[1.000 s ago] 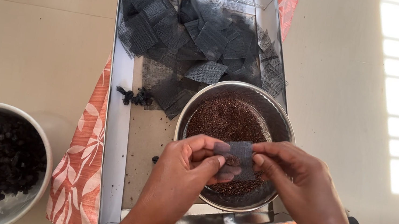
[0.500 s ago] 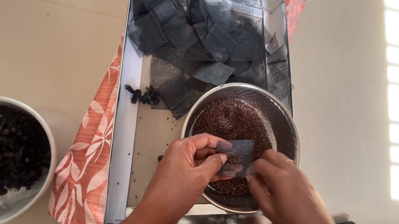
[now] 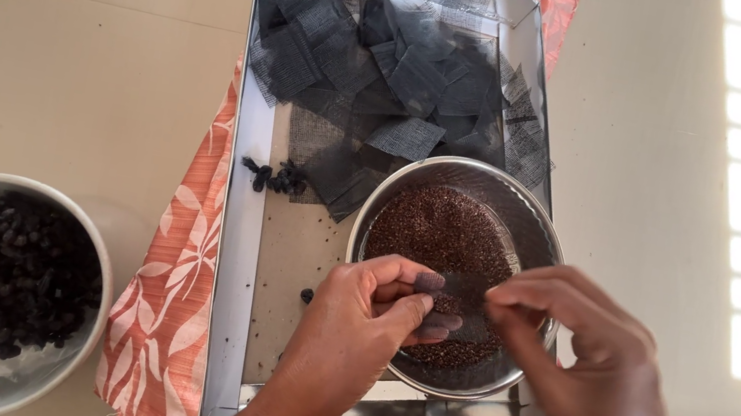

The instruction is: Wrapping small black beads into individual black mesh squares to create small packets.

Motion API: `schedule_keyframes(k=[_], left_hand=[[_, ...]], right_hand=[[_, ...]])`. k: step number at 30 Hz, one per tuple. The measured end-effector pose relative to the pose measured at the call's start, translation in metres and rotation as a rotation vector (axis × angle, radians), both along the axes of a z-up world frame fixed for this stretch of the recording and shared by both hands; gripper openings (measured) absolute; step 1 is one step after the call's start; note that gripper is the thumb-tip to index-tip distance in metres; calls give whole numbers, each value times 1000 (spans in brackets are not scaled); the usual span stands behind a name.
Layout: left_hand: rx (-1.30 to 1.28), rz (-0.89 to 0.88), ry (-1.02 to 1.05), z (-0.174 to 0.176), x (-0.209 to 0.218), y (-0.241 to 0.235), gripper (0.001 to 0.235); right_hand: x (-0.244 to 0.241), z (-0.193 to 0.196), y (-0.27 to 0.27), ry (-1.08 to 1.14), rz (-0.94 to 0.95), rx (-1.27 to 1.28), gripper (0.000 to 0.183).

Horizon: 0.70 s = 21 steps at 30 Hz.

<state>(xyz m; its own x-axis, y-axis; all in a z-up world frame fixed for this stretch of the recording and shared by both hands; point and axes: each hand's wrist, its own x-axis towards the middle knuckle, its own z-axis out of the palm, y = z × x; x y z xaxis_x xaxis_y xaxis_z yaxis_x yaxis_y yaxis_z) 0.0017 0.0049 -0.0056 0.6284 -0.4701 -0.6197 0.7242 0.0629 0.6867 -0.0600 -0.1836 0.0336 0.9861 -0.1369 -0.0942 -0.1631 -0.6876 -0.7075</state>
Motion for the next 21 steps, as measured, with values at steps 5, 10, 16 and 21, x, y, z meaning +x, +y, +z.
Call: schedule_keyframes(k=[5,10,16,21], left_hand=[[-44,6,16,3,2,2,20],[-97,-1,64,2,0,3,20],[-93,15,36,0,-2,-1,20],[-111,-8,-19,-1,-4,-2,20]], right_hand=[[-3,-4,-16,12,175,268,39],[-4,-12,-11,98,138,370,42],[-4,-21,-14,133,-4,428,22],[-8,-33,-11,133,-146,539,18]])
